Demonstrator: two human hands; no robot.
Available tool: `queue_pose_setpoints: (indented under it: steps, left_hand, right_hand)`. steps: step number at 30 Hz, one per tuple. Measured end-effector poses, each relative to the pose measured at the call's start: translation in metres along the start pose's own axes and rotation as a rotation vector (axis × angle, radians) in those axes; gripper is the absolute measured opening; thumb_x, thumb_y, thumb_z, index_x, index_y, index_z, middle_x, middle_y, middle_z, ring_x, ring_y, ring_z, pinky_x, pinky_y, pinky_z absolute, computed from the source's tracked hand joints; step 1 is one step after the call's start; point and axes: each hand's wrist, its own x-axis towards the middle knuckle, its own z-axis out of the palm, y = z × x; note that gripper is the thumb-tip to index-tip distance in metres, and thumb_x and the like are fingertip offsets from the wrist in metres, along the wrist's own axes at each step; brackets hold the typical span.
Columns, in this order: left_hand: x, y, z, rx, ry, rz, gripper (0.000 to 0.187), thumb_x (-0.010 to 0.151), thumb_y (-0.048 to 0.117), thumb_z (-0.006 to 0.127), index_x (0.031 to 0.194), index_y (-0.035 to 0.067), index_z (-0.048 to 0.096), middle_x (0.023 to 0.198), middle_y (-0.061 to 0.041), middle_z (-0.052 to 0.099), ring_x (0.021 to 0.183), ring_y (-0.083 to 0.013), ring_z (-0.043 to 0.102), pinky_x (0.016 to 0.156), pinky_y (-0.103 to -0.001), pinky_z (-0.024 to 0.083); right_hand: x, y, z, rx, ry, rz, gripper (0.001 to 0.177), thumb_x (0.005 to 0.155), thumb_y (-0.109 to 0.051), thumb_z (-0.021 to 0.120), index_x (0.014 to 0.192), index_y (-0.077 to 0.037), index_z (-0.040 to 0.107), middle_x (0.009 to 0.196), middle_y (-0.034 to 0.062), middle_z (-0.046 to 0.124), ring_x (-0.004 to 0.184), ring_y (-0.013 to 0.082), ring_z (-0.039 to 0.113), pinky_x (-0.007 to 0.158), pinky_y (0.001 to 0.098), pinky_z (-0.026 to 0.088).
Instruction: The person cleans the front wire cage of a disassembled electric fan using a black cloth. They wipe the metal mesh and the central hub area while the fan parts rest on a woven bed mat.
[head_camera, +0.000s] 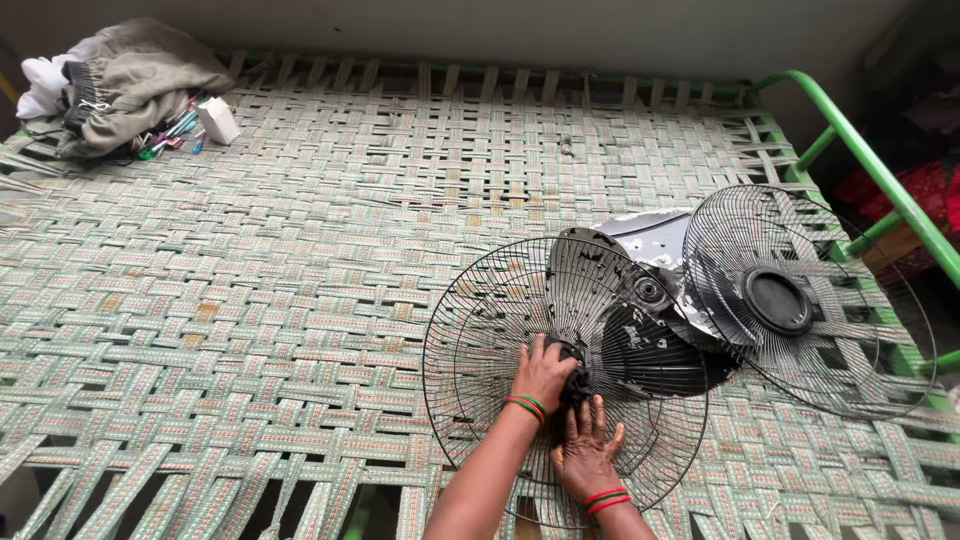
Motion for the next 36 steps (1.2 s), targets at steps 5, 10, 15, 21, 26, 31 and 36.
queue_pose_setpoints:
  steps: [5,10,15,21,26,31,36]
  left_hand:
    - [-0.039,-0.035,0.008,-0.213,-0.119,-0.006,0.044,0.080,0.007,0.072,0.120,0.024,0.069,0.121,-0.011,0.064,0.119,-0.0373,0.058,0.102,-0.046,0.052]
    - [-0.087,-0.093,-0.033,-0.028,-0.059,0.117,0.046,0.071,0.005,0.080,0.112,0.022,0.070,0.118,-0.010,0.065,0.108,-0.0351,0.060,0.088,-0.044,0.057]
    - [-0.069,-0.096,-0.061,-0.051,-0.242,-0.128,0.051,0.068,0.018,0.088,0.114,0.020,0.067,0.110,-0.013,0.062,0.107,-0.0366,0.059,0.089,-0.048,0.056]
    - [-0.014,-0.040,-0.022,-0.112,0.072,-0.127,0.049,0.059,0.018,0.088,0.103,0.013,0.069,0.110,-0.016,0.061,0.116,-0.0433,0.054,0.091,-0.049,0.053]
    - [-0.039,-0.044,0.000,0.041,0.112,-0.032,0.029,0.080,0.008,0.073,0.105,0.022,0.071,0.107,-0.012,0.062,0.111,-0.0382,0.058,0.091,-0.047,0.054]
    - [-0.096,-0.088,-0.053,-0.035,-0.084,-0.105,0.042,0.072,0.004,0.075,0.110,0.021,0.071,0.108,-0.013,0.063,0.105,-0.0361,0.060,0.084,-0.045,0.055]
    - [-0.048,-0.082,-0.072,-0.030,-0.029,-0.126,0.052,0.066,0.005,0.078,0.115,0.017,0.068,0.108,-0.014,0.063,0.103,-0.0361,0.059,0.086,-0.045,0.055]
  right_hand:
    - [-0.007,0.000,-0.008,0.038,0.052,-0.022,0.089,0.084,-0.039,0.057,0.157,-0.012,0.015,0.169,0.0110,-0.003,0.155,0.0335,-0.012,0.114,0.0755,0.000]
    - [-0.005,0.000,-0.008,0.084,0.190,-0.082,0.096,0.078,-0.033,0.057,0.159,-0.016,0.009,0.168,0.0088,-0.004,0.154,0.0322,-0.011,0.111,0.0763,0.001]
    - [-0.003,0.002,0.000,0.112,0.223,-0.082,0.100,0.076,-0.032,0.059,0.162,-0.015,0.010,0.172,0.0101,-0.004,0.154,0.0345,-0.009,0.109,0.0788,0.001]
    - [-0.001,0.002,0.007,0.110,0.216,-0.049,0.099,0.077,-0.034,0.059,0.162,-0.016,0.012,0.168,0.0084,-0.003,0.154,0.0349,-0.008,0.109,0.0791,0.004]
    - [-0.005,0.000,-0.003,0.071,0.148,-0.043,0.097,0.080,-0.035,0.059,0.162,-0.017,0.011,0.171,0.0086,-0.005,0.154,0.0336,-0.010,0.110,0.0774,0.002]
    - [-0.006,-0.002,-0.012,0.061,0.139,-0.073,0.097,0.079,-0.033,0.058,0.162,-0.016,0.012,0.172,0.0084,-0.004,0.154,0.0326,-0.011,0.111,0.0762,0.001]
    - [-0.001,-0.004,-0.012,0.104,0.174,-0.072,0.097,0.076,-0.033,0.059,0.160,-0.016,0.014,0.171,0.0086,-0.002,0.153,0.0326,-0.009,0.111,0.0755,0.001]
